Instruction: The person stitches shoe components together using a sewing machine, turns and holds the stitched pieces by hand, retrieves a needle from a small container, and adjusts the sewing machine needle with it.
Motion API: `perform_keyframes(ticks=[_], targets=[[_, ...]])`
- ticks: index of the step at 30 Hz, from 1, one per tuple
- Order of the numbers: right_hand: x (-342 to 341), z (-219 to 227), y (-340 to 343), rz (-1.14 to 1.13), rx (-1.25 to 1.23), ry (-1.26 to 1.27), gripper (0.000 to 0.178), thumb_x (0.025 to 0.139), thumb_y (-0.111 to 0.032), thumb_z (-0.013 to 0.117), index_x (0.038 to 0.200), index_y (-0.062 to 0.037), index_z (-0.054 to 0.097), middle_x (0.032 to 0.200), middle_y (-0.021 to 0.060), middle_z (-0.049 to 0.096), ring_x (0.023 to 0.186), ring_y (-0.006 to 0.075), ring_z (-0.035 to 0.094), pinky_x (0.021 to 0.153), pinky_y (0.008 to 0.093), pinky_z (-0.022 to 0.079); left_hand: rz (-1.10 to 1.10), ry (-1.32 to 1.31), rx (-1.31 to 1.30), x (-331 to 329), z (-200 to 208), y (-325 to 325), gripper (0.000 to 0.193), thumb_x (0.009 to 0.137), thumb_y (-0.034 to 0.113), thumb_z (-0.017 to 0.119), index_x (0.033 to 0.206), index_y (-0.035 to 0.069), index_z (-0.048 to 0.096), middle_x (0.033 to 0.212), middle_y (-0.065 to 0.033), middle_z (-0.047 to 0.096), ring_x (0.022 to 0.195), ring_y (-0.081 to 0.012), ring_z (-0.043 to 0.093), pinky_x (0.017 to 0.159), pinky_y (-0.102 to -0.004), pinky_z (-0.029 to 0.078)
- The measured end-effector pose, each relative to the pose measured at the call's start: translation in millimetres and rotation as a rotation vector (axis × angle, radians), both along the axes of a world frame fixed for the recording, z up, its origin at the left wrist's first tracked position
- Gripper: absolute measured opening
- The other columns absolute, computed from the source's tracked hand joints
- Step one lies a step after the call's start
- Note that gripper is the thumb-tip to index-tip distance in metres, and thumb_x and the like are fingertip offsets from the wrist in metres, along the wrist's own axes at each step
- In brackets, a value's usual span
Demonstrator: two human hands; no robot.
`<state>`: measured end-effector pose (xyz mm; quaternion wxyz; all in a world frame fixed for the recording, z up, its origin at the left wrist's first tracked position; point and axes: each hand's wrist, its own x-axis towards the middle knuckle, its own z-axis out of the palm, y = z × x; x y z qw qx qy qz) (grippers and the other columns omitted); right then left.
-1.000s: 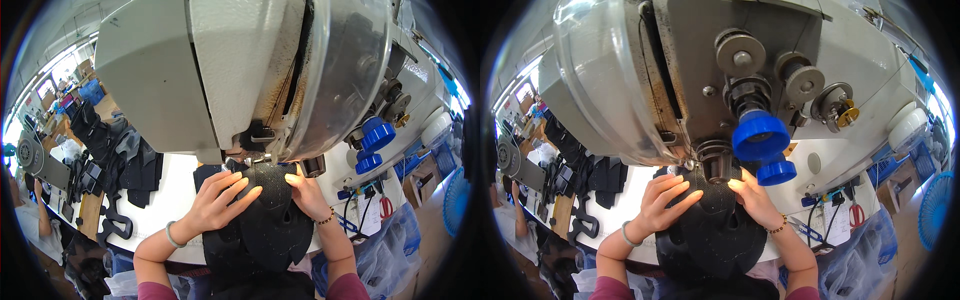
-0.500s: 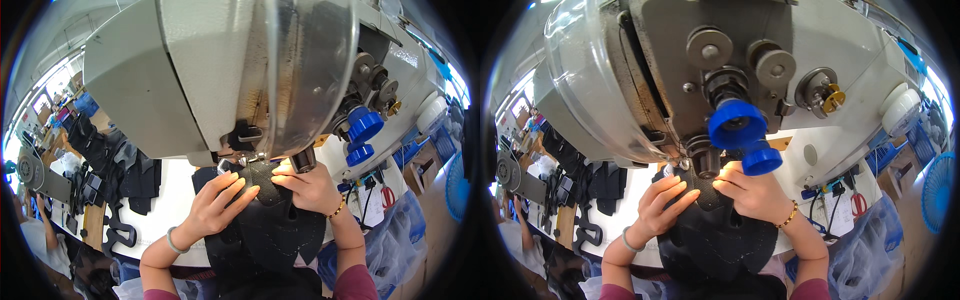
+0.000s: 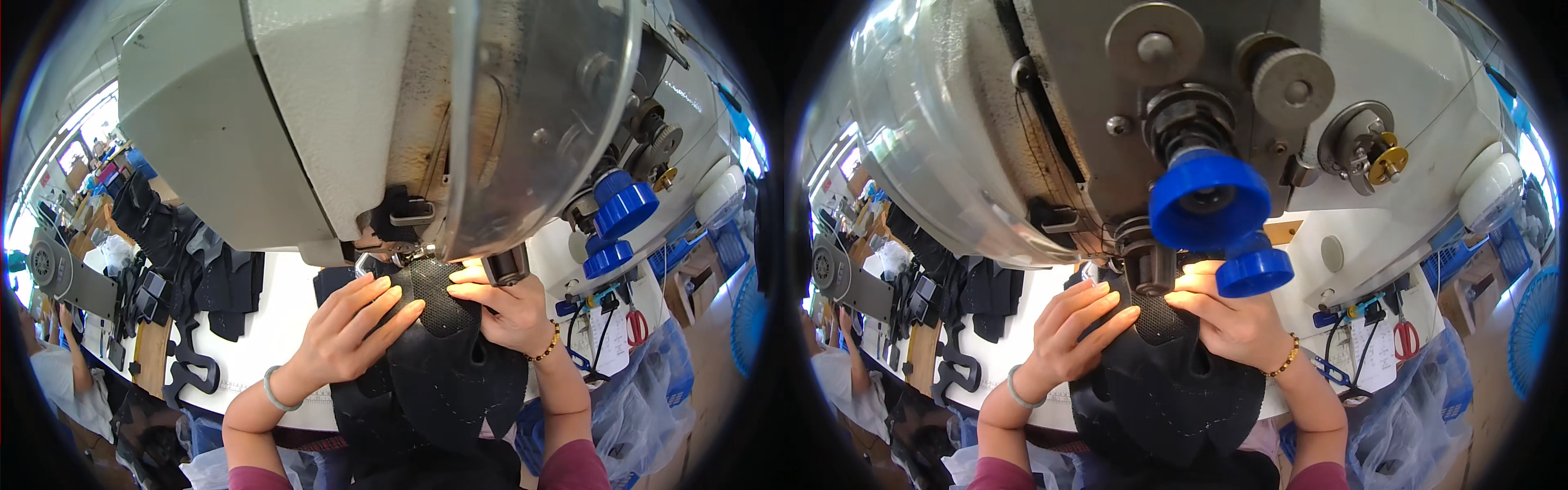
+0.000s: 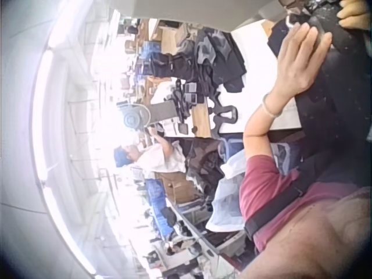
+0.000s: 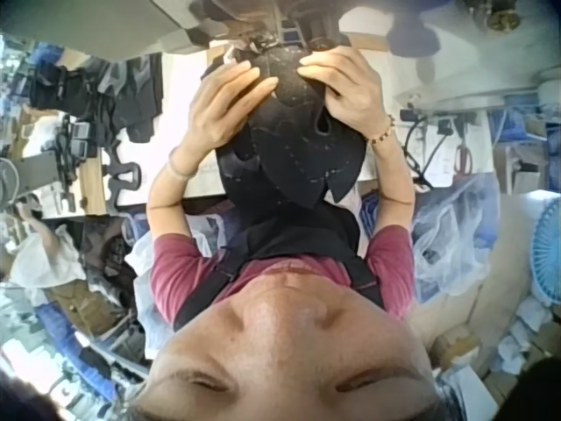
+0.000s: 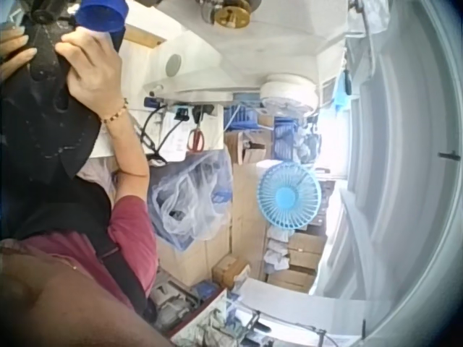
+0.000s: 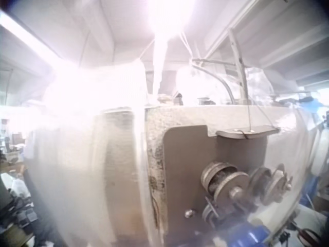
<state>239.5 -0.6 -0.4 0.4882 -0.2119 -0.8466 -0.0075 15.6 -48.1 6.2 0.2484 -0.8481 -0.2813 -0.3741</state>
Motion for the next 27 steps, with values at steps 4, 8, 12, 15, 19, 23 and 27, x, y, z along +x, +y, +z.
perform_keyframes(ticks=[4, 8, 12, 15, 19, 23, 27], targets=[[1.3, 0.7, -0.8, -0.007, -0.077, 0.025, 0.035, 0.056, 0.014, 0.052, 0.083, -0.0046, 0.066, 0.091, 0.0095, 0.067, 0.088, 0.0274, 0.064, 0.077, 0.0335, 0.051, -0.098, 0.119, 0.031, 9.9, 2.2, -21.2, 0.024, 0.068, 0.005, 0.064, 0.092, 0.007, 0.070, 0.093, -0.0083, 0.062, 0.087, -0.0211, 0.062, 0.079, -0.0320, 0.054], [1.6, 1.8, -0.1, 0.025, -0.143, 0.041, 0.035, 0.057, 0.014, 0.054, 0.084, -0.0052, 0.066, 0.092, 0.0091, 0.064, 0.091, 0.0268, 0.061, 0.079, 0.0334, 0.049, -0.116, 0.161, 0.054, 10.7, 5.1, -25.4, 0.020, 0.070, 0.004, 0.063, 0.089, 0.002, 0.070, 0.089, -0.0079, 0.064, 0.085, -0.0202, 0.064, 0.076, -0.0291, 0.056], [1.0, -2.5, 3.1, 0.056, -0.162, 0.085, 0.036, 0.058, 0.015, 0.057, 0.085, -0.0070, 0.065, 0.090, 0.0074, 0.063, 0.091, 0.0250, 0.059, 0.079, 0.0330, 0.048, -0.129, 0.118, 0.056, 6.3, 0.6, -22.9, 0.022, 0.068, 0.004, 0.064, 0.089, 0.002, 0.070, 0.088, -0.0072, 0.064, 0.083, -0.0196, 0.064, 0.075, -0.0286, 0.057], [1.5, -5.7, 3.0, 0.037, -0.182, 0.094, 0.034, 0.059, 0.013, 0.059, 0.085, -0.0074, 0.066, 0.090, 0.0072, 0.063, 0.091, 0.0245, 0.060, 0.079, 0.0331, 0.048, -0.150, 0.108, 0.057, 4.5, -0.7, -18.7, 0.022, 0.068, 0.004, 0.064, 0.089, 0.002, 0.070, 0.088, -0.0071, 0.064, 0.082, -0.0194, 0.065, 0.074, -0.0286, 0.057], [1.5, -1.7, 1.9, 0.015, -0.226, 0.122, 0.029, 0.065, 0.010, 0.057, 0.086, -0.0048, 0.070, 0.092, 0.0088, 0.067, 0.085, 0.0233, 0.063, 0.075, 0.0294, 0.049, -0.155, 0.087, 0.048, 4.3, -0.4, -16.6, 0.022, 0.070, 0.001, 0.066, 0.091, 0.003, 0.069, 0.091, -0.0058, 0.063, 0.085, -0.0176, 0.063, 0.078, -0.0263, 0.056], [1.3, -2.0, 4.7, 0.030, -0.214, 0.166, 0.029, 0.066, 0.008, 0.059, 0.089, -0.0060, 0.070, 0.088, 0.0078, 0.066, 0.075, 0.0191, 0.061, 0.068, 0.0262, 0.047, -0.150, 0.123, 0.026, 0.9, 3.7, -10.0, 0.023, 0.068, 0.002, 0.067, 0.091, 0.003, 0.069, 0.090, -0.0047, 0.063, 0.085, -0.0167, 0.063, 0.077, -0.0254, 0.056], [-0.6, 4.0, 6.5, 0.002, -0.216, 0.169, 0.026, 0.068, 0.007, 0.062, 0.089, -0.0052, 0.070, 0.079, 0.0060, 0.064, 0.073, 0.0165, 0.060, 0.065, 0.0261, 0.045, -0.185, 0.063, 0.069, 0.6, 2.9, -1.2, 0.026, 0.066, 0.001, 0.057, 0.089, 0.003, 0.070, 0.087, -0.0065, 0.065, 0.079, -0.0194, 0.065, 0.073, -0.0291, 0.057]])
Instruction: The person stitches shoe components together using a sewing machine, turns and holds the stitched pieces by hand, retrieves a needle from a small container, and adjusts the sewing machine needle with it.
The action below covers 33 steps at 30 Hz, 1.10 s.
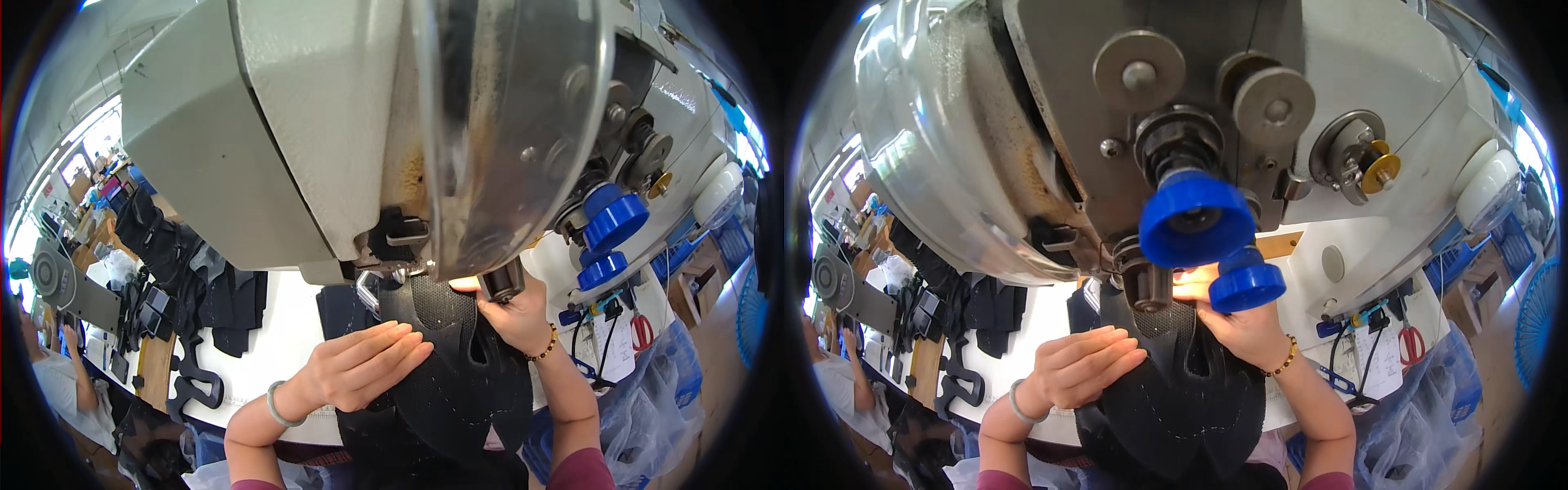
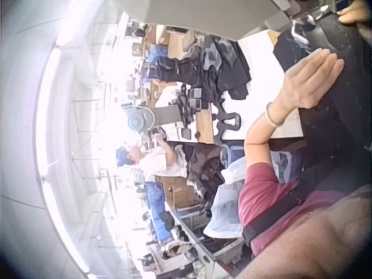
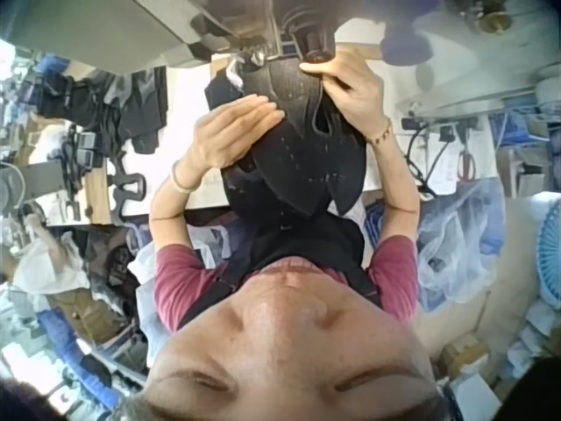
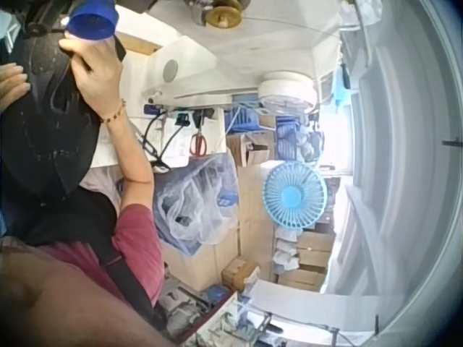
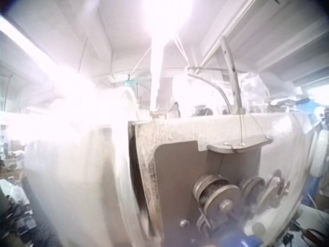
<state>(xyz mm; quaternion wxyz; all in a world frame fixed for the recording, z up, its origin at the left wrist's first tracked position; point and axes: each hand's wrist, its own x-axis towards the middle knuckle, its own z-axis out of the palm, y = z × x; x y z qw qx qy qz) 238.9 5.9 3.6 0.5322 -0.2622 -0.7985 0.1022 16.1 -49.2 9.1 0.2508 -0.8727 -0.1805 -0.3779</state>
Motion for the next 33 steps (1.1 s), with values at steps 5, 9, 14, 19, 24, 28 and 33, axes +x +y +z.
perform_keyframes(ticks=[5, 9, 14, 19, 24, 28, 33], targets=[[1.1, -11.0, 12.3, 0.049, 0.015, 0.015, 0.017, 0.073, 0.002, 0.066, 0.089, -0.0009, 0.066, 0.076, 0.0044, 0.062, 0.068, 0.0116, 0.059, 0.062, 0.0246, 0.045, 0.000, -0.025, 0.001, -1.6, -0.7, 6.8, 0.027, 0.065, 0.002, 0.058, 0.089, 0.003, 0.070, 0.087, -0.0057, 0.065, 0.081, -0.0195, 0.064, 0.073, -0.0286, 0.057], [1.0, -16.1, 19.9, -0.014, 0.156, -0.047, 0.015, 0.073, 0.001, 0.069, 0.085, 0.0000, 0.060, 0.077, 0.0033, 0.064, 0.069, 0.0114, 0.061, 0.062, 0.0242, 0.047, 0.035, -0.008, 0.005, -3.9, 1.3, 10.6, 0.025, 0.064, 0.004, 0.070, 0.089, 0.006, 0.070, 0.086, -0.0025, 0.063, 0.081, -0.0151, 0.063, 0.074, -0.0233, 0.055], [-1.9, -19.1, 14.8, -0.044, -0.053, 0.052, 0.023, 0.070, 0.003, 0.065, 0.089, -0.0101, 0.068, 0.093, 0.0058, 0.064, 0.090, 0.0217, 0.059, 0.082, 0.0328, 0.045, 0.052, -0.025, -0.024, -3.0, 1.3, 16.5, 0.025, 0.064, 0.005, 0.069, 0.089, 0.005, 0.070, 0.087, -0.0032, 0.064, 0.082, -0.0153, 0.063, 0.075, -0.0235, 0.055], [-2.5, -14.8, 17.6, -0.071, 0.012, 0.023, 0.020, 0.071, 0.002, 0.066, 0.088, -0.0087, 0.068, 0.094, 0.0068, 0.064, 0.090, 0.0222, 0.059, 0.081, 0.0337, 0.045, 0.033, -0.077, -0.035, -5.1, -3.0, 25.0, 0.029, 0.062, 0.006, 0.059, 0.089, 0.006, 0.070, 0.087, -0.0052, 0.065, 0.082, -0.0196, 0.064, 0.074, -0.0286, 0.055], [2.0, -24.1, 20.9, -0.150, 0.081, -0.045, 0.019, 0.071, 0.000, 0.068, 0.089, -0.0058, 0.067, 0.091, 0.0081, 0.064, 0.087, 0.0242, 0.060, 0.077, 0.0332, 0.047, 0.021, -0.091, -0.095, -10.4, -5.7, 30.7, 0.026, 0.065, 0.009, 0.061, 0.089, 0.007, 0.070, 0.089, -0.0043, 0.065, 0.085, -0.0190, 0.062, 0.076, -0.0296, 0.054], [-2.4, -30.6, 24.9, -0.131, 0.118, -0.057, 0.015, 0.076, -0.004, 0.068, 0.089, -0.0030, 0.060, 0.082, 0.0037, 0.064, 0.074, 0.0144, 0.062, 0.068, 0.0286, 0.047, -0.053, -0.178, -0.238, -23.2, -16.2, 35.1, 0.041, 0.059, 0.002, 0.059, 0.098, 0.009, 0.068, 0.097, -0.0020, 0.061, 0.092, -0.0219, 0.060, 0.081, -0.0321, 0.052], [-1.7, -26.6, 19.3, -0.049, -0.076, 0.084, 0.011, 0.076, 0.002, 0.065, 0.086, -0.0009, 0.064, 0.081, 0.0052, 0.065, 0.077, 0.0137, 0.062, 0.071, 0.0276, 0.048, -0.124, -0.236, -0.439, -29.1, -5.3, 36.4, 0.041, 0.058, 0.000, 0.056, 0.097, 0.007, 0.069, 0.097, -0.0047, 0.063, 0.095, -0.0247, 0.060, 0.085, -0.0358, 0.049]])
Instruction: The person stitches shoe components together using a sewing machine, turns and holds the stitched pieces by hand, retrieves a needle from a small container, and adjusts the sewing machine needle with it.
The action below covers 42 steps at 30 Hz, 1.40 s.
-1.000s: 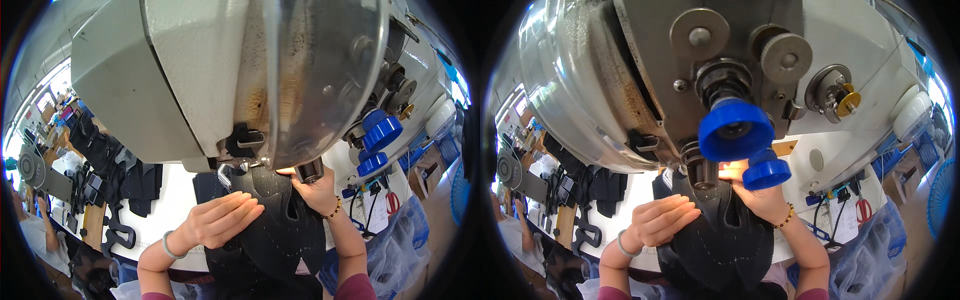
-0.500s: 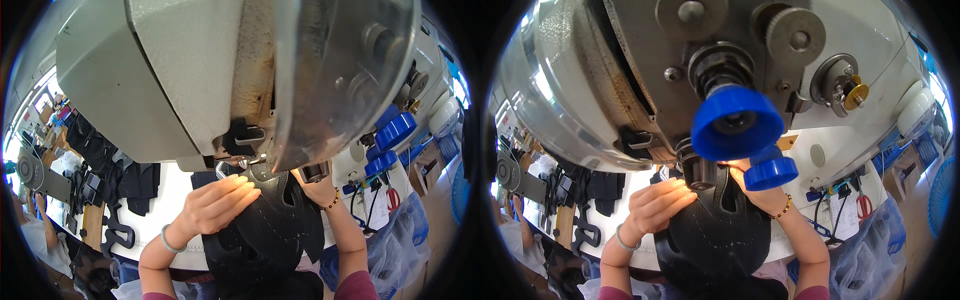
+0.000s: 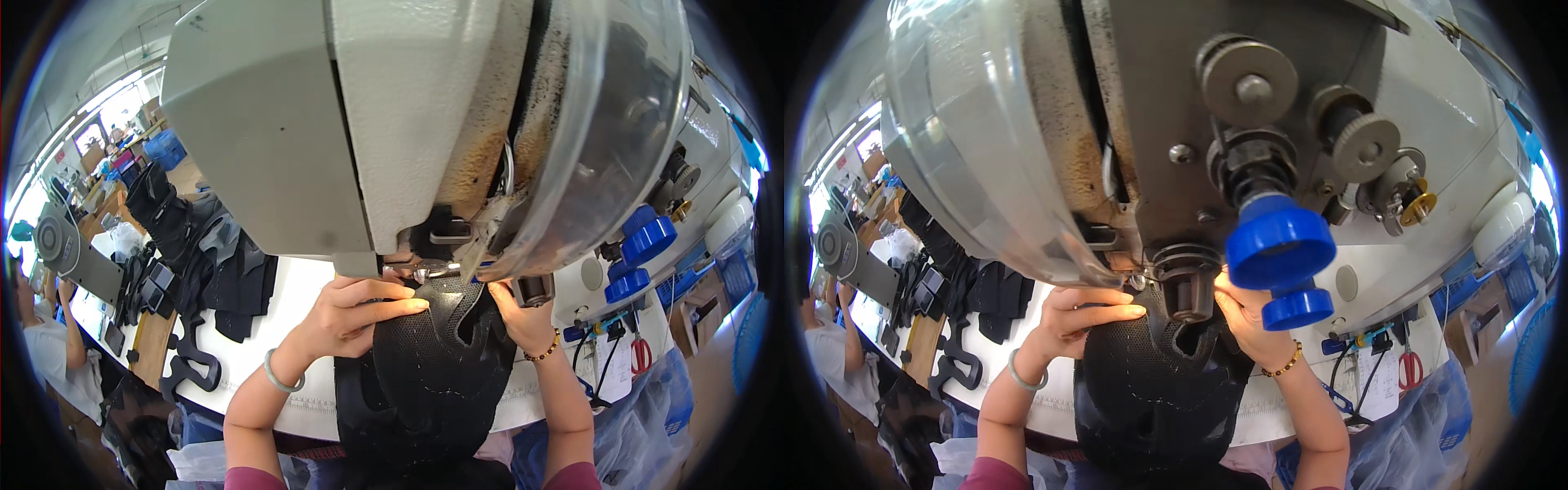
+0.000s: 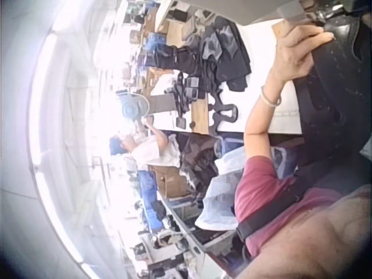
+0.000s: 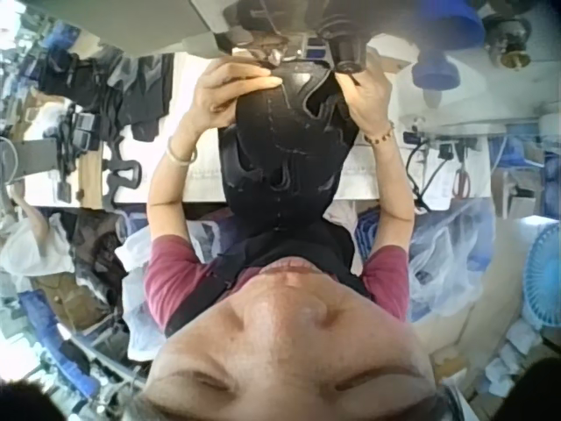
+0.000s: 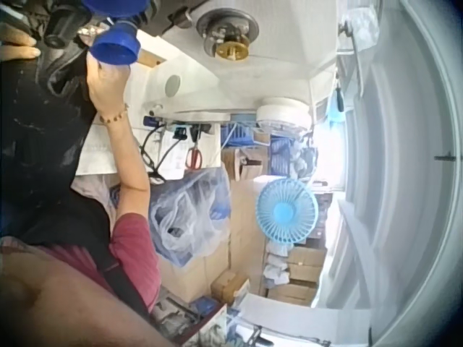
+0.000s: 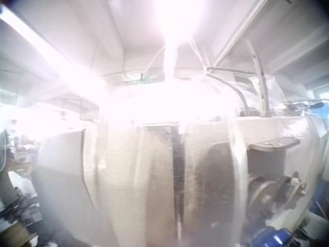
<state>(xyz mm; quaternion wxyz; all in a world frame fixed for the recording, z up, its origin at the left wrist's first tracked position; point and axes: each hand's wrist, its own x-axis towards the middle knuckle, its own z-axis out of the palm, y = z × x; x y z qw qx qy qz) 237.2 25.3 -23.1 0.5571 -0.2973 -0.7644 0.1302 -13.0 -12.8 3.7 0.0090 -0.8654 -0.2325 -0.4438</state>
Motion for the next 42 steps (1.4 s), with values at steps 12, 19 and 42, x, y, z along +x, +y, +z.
perform_keyframes(ticks=[12, 19, 42], targets=[[10.6, -15.4, -2.2, 0.141, -0.292, 0.030, 0.004, 0.078, -0.004, 0.060, 0.081, -0.0033, 0.057, 0.085, 0.0049, 0.053, 0.082, 0.0196, 0.051, 0.076, 0.0276, 0.041, 0.308, 0.289, -0.040, 30.2, 37.6, -47.0, 0.030, 0.079, 0.016, 0.065, 0.104, 0.001, 0.062, 0.098, -0.0067, 0.059, 0.087, -0.0201, 0.061, 0.071, -0.0271, 0.051], [18.8, -24.6, -1.1, -0.343, 0.343, -0.518, 0.023, 0.072, 0.008, 0.062, 0.091, -0.0017, 0.056, 0.087, 0.0058, 0.062, 0.080, 0.0165, 0.059, 0.075, 0.0298, 0.046, 0.330, 0.259, -0.066, 34.7, 36.5, -45.8, 0.030, 0.075, 0.013, 0.068, 0.104, 0.006, 0.064, 0.102, -0.0059, 0.063, 0.085, -0.0218, 0.062, 0.071, -0.0290, 0.051], [8.7, 27.0, -30.4, -0.101, 0.393, -0.518, 0.040, 0.065, 0.000, 0.055, 0.101, -0.0130, 0.066, 0.094, -0.0008, 0.064, 0.088, 0.0150, 0.055, 0.071, 0.0325, 0.033, 0.574, 0.240, 0.094, 50.0, 21.4, -44.8, 0.035, 0.062, -0.002, 0.061, 0.097, -0.004, 0.059, 0.095, -0.0119, 0.058, 0.088, -0.0275, 0.058, 0.075, -0.0344, 0.048]])
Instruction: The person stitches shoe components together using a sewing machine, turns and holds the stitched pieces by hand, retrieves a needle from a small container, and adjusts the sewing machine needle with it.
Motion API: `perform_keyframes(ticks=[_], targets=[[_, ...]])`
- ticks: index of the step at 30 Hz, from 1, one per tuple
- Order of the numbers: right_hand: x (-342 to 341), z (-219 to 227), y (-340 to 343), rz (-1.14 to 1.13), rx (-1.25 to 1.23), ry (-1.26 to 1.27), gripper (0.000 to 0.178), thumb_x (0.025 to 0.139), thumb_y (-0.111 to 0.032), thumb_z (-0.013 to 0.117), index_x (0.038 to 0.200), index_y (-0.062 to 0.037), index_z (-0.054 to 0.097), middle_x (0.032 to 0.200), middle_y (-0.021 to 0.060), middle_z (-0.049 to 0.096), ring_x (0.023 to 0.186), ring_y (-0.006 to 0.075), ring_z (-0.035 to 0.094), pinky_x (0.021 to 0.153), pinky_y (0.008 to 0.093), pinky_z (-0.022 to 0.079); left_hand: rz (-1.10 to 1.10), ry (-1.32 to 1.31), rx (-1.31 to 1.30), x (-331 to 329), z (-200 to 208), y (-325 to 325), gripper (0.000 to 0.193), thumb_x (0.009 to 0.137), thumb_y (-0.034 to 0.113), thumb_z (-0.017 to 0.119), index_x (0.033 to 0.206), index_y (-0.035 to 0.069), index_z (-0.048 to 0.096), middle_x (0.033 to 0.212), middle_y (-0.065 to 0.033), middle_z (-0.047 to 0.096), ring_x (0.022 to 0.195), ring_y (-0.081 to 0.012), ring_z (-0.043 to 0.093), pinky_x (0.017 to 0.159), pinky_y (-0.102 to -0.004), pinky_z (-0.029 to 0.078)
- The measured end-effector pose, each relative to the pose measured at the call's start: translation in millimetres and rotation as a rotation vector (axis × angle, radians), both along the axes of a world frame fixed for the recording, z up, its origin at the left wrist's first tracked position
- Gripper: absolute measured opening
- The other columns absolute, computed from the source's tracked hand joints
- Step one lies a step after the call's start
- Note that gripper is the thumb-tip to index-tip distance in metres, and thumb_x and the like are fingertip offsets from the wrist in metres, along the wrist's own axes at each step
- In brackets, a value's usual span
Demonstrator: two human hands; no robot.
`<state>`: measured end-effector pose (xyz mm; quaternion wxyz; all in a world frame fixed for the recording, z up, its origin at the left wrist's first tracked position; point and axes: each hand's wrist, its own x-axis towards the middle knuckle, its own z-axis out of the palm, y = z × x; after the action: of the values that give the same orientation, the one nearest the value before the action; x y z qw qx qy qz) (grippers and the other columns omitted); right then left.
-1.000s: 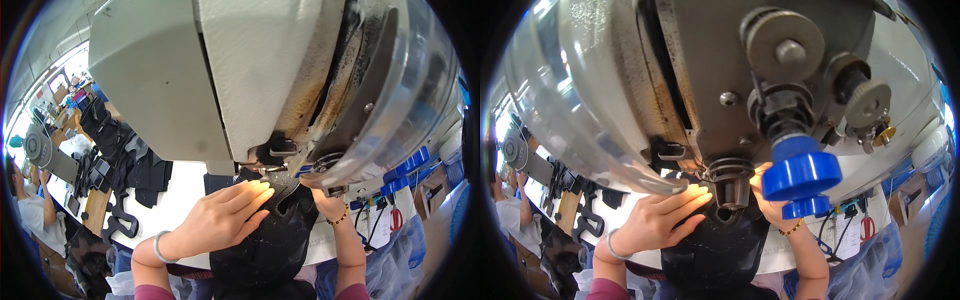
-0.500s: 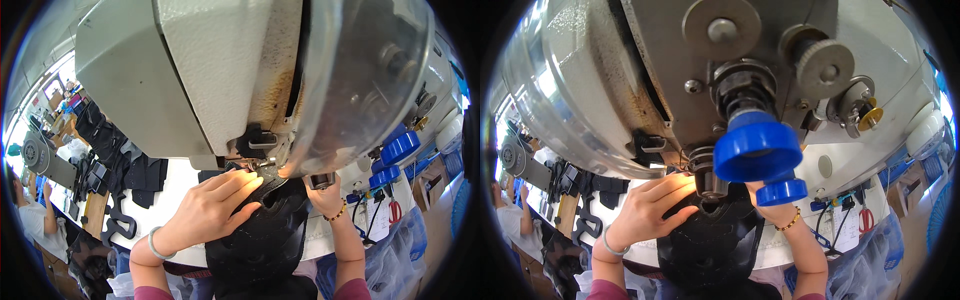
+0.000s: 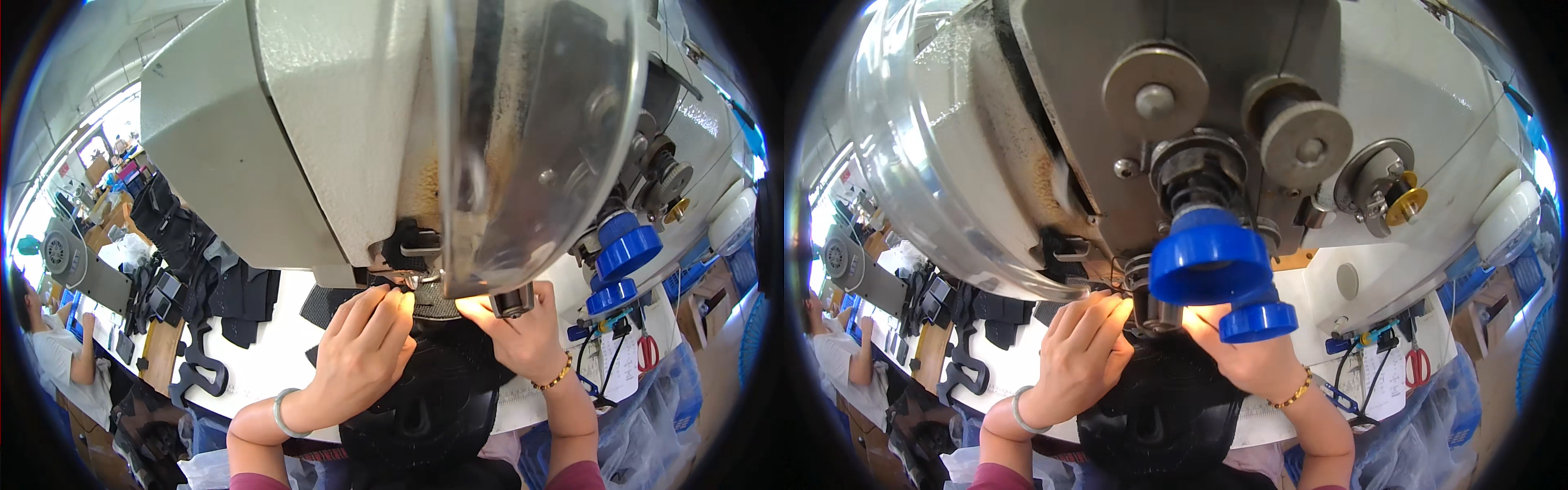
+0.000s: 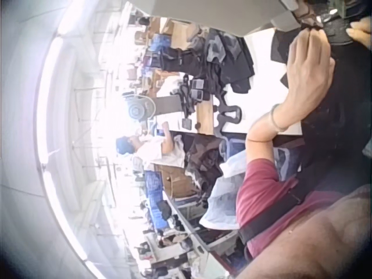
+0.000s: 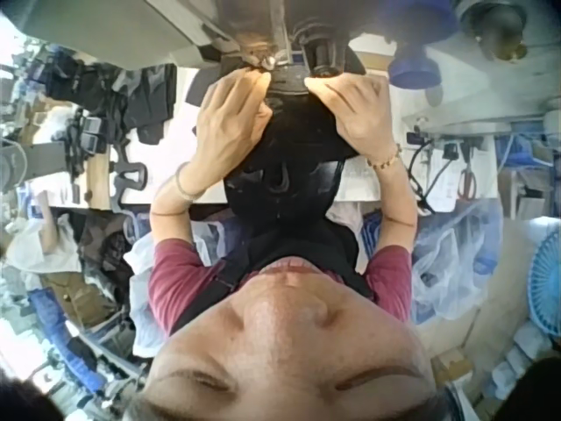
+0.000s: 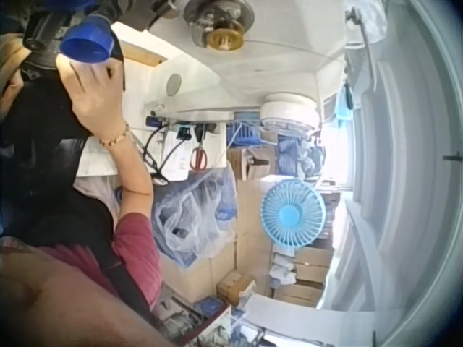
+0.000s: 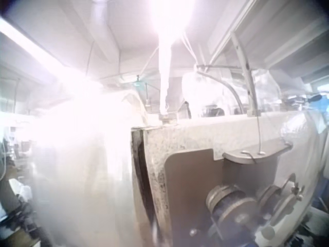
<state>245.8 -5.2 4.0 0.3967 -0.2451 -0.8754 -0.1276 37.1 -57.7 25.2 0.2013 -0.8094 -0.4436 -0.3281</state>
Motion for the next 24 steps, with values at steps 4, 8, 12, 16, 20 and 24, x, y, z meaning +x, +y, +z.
perform_keyframes(ticks=[4, 8, 12, 16, 20, 24], targets=[[-4.8, -2.5, -13.8, -0.059, 0.039, -0.066, 0.036, 0.067, -0.001, 0.055, 0.100, -0.0113, 0.065, 0.095, -0.0004, 0.063, 0.087, 0.0175, 0.056, 0.074, 0.0348, 0.036, -0.003, -0.023, 0.062, -7.2, -11.0, 8.5, 0.038, 0.060, -0.004, 0.061, 0.098, -0.002, 0.061, 0.094, -0.0109, 0.059, 0.086, -0.0264, 0.058, 0.072, -0.0340, 0.048], [-9.8, -2.0, -16.2, -0.017, 0.022, 0.002, 0.033, 0.068, 0.000, 0.058, 0.099, -0.0076, 0.065, 0.095, 0.0021, 0.061, 0.087, 0.0205, 0.056, 0.077, 0.0382, 0.040, -0.036, -0.007, 0.130, -14.0, -18.3, 15.6, 0.037, 0.061, 0.004, 0.067, 0.096, -0.003, 0.059, 0.099, -0.0109, 0.057, 0.083, -0.0220, 0.056, 0.072, -0.0307, 0.047], [-11.8, -8.3, -16.9, -0.015, 0.024, 0.039, 0.032, 0.066, 0.003, 0.063, 0.097, -0.0046, 0.064, 0.092, 0.0053, 0.060, 0.085, 0.0230, 0.057, 0.076, 0.0371, 0.044, -0.094, -0.090, 0.213, -19.0, -25.6, 29.2, 0.034, 0.060, 0.000, 0.065, 0.093, -0.003, 0.061, 0.095, -0.0108, 0.060, 0.074, -0.0215, 0.057, 0.066, -0.0300, 0.047], [-13.1, -12.2, -14.5, -0.037, 0.057, 0.037, 0.031, 0.066, 0.002, 0.066, 0.096, -0.0043, 0.064, 0.090, 0.0060, 0.060, 0.079, 0.0222, 0.058, 0.073, 0.0342, 0.045, -0.115, -0.188, 0.190, -21.1, -27.1, 33.4, 0.028, 0.063, -0.003, 0.061, 0.090, -0.002, 0.062, 0.086, -0.0129, 0.062, 0.073, -0.0262, 0.060, 0.066, -0.0330, 0.049], [-14.0, -19.8, -11.4, -0.038, 0.063, 0.078, 0.027, 0.069, -0.001, 0.068, 0.095, -0.0049, 0.065, 0.091, 0.0056, 0.061, 0.077, 0.0205, 0.058, 0.072, 0.0318, 0.045, -0.136, -0.268, 0.038, -27.5, -31.7, 35.1, 0.022, 0.067, -0.002, 0.059, 0.089, -0.002, 0.062, 0.081, -0.0150, 0.062, 0.073, -0.0299, 0.061, 0.067, -0.0347, 0.049], [-12.5, -23.1, -9.8, -0.068, 0.010, 0.093, 0.026, 0.069, -0.005, 0.071, 0.095, -0.0061, 0.065, 0.092, 0.0049, 0.063, 0.078, 0.0185, 0.059, 0.069, 0.0283, 0.043, -0.159, -0.237, 0.102, -28.5, -29.7, 37.6, 0.025, 0.068, 0.002, 0.061, 0.093, -0.002, 0.061, 0.082, -0.0098, 0.060, 0.071, -0.0241, 0.057, 0.066, -0.0326, 0.046]])
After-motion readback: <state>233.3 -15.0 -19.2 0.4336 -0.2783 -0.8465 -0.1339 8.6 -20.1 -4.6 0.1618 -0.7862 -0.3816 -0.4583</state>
